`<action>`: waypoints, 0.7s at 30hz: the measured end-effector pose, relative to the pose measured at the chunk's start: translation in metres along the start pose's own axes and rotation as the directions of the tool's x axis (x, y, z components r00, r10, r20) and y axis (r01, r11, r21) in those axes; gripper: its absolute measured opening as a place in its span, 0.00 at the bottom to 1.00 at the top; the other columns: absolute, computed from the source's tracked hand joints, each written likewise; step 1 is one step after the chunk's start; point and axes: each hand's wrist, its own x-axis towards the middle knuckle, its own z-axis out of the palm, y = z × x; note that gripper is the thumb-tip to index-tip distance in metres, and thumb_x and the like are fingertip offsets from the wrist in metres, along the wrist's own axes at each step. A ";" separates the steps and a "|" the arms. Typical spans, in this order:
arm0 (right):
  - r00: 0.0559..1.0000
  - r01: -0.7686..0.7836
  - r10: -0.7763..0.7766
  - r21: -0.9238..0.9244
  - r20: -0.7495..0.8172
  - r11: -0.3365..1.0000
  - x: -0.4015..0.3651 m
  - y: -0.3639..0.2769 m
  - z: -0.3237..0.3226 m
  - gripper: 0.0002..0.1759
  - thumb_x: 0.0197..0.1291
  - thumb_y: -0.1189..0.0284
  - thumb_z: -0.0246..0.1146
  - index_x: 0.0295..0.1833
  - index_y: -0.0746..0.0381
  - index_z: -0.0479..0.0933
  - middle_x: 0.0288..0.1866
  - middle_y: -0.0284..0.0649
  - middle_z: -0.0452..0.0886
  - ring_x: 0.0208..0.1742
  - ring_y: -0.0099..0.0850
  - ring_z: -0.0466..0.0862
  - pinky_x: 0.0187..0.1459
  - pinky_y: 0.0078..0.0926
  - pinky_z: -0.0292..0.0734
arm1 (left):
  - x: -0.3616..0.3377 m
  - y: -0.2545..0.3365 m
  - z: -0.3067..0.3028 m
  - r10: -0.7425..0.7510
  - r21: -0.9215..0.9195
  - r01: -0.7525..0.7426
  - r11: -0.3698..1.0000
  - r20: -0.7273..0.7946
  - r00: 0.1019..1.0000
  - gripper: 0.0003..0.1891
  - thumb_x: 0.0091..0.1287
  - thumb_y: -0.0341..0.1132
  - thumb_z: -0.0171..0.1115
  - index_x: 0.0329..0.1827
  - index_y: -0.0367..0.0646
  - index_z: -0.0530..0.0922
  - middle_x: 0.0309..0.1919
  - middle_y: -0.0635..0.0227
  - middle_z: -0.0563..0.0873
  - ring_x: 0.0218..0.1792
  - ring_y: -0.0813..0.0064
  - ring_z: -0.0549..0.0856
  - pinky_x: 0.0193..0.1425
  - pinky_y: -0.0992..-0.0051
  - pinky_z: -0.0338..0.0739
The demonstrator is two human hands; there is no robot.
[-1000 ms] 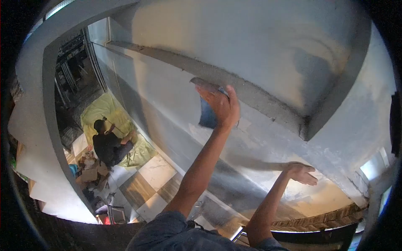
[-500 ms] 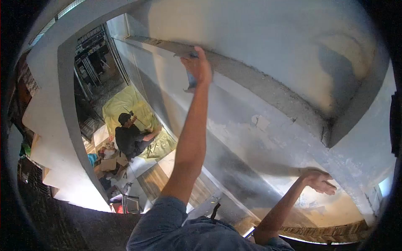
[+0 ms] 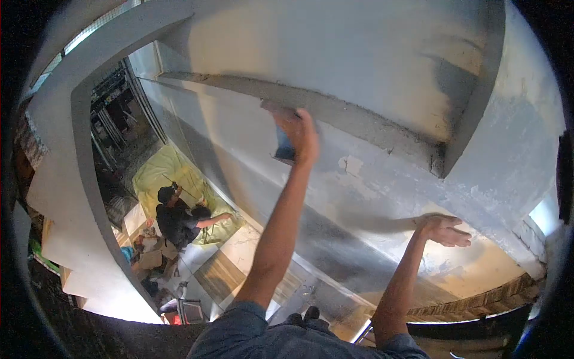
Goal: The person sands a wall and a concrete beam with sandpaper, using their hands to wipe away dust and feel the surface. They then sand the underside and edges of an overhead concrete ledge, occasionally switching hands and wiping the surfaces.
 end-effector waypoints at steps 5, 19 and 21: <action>0.999 0.035 -0.035 -0.058 -0.006 0.998 -0.003 0.008 0.002 0.44 0.71 0.41 0.37 0.76 0.68 0.51 0.78 0.64 0.46 0.79 0.58 0.47 0.72 0.61 0.47 | -0.049 0.028 0.012 0.052 0.092 -0.062 0.994 0.110 0.993 0.51 0.72 0.68 0.27 0.74 0.24 0.30 0.75 0.33 0.32 0.76 0.40 0.30 0.76 0.46 0.24; 1.000 0.028 -0.027 -0.064 0.010 0.998 -0.003 0.002 0.001 0.45 0.71 0.40 0.36 0.77 0.65 0.50 0.79 0.62 0.44 0.79 0.58 0.46 0.71 0.64 0.45 | -0.045 0.015 0.012 -0.006 0.189 -0.043 0.981 0.249 0.969 0.54 0.70 0.68 0.38 0.73 0.23 0.30 0.73 0.31 0.29 0.75 0.38 0.30 0.75 0.44 0.24; 0.999 0.035 -0.035 -0.063 0.006 0.997 -0.001 0.002 0.002 0.44 0.71 0.40 0.35 0.77 0.66 0.50 0.79 0.62 0.44 0.79 0.58 0.46 0.71 0.64 0.46 | -0.044 0.017 0.010 -0.006 0.224 -0.059 0.973 0.278 0.961 0.57 0.69 0.68 0.41 0.72 0.24 0.22 0.72 0.32 0.24 0.75 0.39 0.26 0.75 0.44 0.22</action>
